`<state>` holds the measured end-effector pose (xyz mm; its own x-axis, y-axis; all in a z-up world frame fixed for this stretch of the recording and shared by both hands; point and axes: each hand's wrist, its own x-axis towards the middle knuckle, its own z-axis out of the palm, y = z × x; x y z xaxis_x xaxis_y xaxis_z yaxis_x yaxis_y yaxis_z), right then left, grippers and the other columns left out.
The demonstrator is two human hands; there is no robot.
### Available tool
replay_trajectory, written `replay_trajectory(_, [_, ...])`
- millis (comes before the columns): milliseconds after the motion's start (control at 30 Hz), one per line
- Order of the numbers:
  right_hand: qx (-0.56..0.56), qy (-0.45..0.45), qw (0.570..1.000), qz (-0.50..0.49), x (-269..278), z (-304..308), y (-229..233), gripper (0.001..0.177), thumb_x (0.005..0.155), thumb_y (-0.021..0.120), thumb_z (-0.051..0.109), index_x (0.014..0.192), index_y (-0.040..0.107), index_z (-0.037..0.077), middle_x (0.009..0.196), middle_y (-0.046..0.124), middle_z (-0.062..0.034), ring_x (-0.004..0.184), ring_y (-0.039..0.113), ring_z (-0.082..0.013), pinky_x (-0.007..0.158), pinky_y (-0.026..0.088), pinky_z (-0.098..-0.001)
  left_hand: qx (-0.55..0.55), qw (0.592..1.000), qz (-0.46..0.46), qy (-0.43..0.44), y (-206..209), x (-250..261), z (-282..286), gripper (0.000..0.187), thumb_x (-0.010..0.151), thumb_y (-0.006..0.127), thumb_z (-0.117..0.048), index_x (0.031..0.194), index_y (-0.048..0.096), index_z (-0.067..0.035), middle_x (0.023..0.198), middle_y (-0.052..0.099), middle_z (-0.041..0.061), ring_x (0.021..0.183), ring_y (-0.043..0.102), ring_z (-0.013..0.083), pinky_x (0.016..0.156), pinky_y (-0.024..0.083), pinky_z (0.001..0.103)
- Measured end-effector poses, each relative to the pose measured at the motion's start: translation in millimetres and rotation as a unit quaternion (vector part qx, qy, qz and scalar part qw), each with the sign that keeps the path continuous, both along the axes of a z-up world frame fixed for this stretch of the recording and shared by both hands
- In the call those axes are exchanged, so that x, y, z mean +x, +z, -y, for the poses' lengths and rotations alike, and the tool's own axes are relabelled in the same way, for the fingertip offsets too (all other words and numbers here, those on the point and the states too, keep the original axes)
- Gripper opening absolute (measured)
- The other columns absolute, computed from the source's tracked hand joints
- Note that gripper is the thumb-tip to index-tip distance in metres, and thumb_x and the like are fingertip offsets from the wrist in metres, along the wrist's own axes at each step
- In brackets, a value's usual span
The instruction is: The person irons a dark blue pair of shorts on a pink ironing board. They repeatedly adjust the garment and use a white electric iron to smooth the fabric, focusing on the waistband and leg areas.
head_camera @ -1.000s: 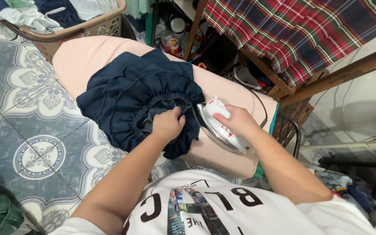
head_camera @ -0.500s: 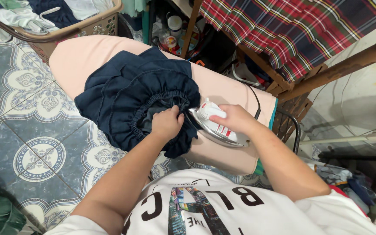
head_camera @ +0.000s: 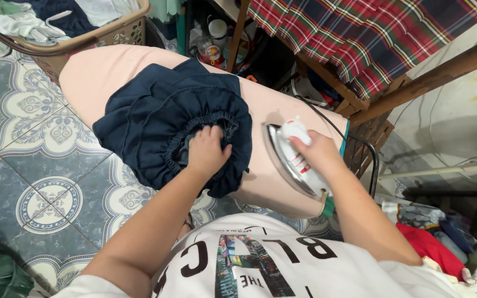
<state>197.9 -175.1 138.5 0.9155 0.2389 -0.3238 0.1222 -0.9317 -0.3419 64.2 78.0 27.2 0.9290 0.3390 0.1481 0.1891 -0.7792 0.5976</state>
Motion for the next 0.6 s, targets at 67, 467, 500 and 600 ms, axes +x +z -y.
replay_trajectory(67, [-0.005,-0.015,1.000,0.021,7,18,3,0.061,0.088,0.066,0.057,0.121,0.069,0.005,0.089,0.076,-0.0215,0.077,0.076,-0.0331,0.075,0.059,-0.0415,0.059,0.996,0.059,-0.023,9,3,9,0.044,0.074,0.074,-0.032,0.113,0.065,-0.013,0.110,0.061,0.013,0.107,0.059,0.0353,0.085,0.046,0.050])
replay_trajectory(467, [0.026,-0.042,0.998,0.047,31,57,-11,0.063,0.091,0.066,0.058,0.123,0.070,0.004,0.095,0.076,-0.0228,0.085,0.076,-0.0342,0.080,0.058,-0.0416,0.167,0.973,0.005,-0.159,-32,23,49,0.018,0.082,0.066,-0.023,0.095,0.074,-0.013,0.124,0.061,0.007,0.123,0.048,0.0363,0.099,0.041,0.055])
replay_trajectory(500, [0.026,-0.044,0.998,0.042,31,56,-10,0.062,0.091,0.066,0.057,0.122,0.070,0.004,0.095,0.076,-0.0225,0.085,0.076,-0.0338,0.080,0.058,-0.0414,0.136,0.971,-0.019,-0.195,-32,17,51,0.017,0.083,0.066,-0.023,0.095,0.073,-0.013,0.122,0.063,0.007,0.121,0.051,0.0361,0.096,0.044,0.054])
replay_trajectory(600, [0.033,-0.046,0.998,0.037,30,54,-6,0.061,0.090,0.066,0.056,0.122,0.070,0.003,0.095,0.076,-0.0223,0.084,0.076,-0.0330,0.079,0.058,-0.0412,0.040,0.954,-0.023,-0.297,-24,-9,63,0.015,0.082,0.066,-0.022,0.093,0.071,-0.013,0.114,0.067,0.006,0.113,0.059,0.0372,0.089,0.051,0.051])
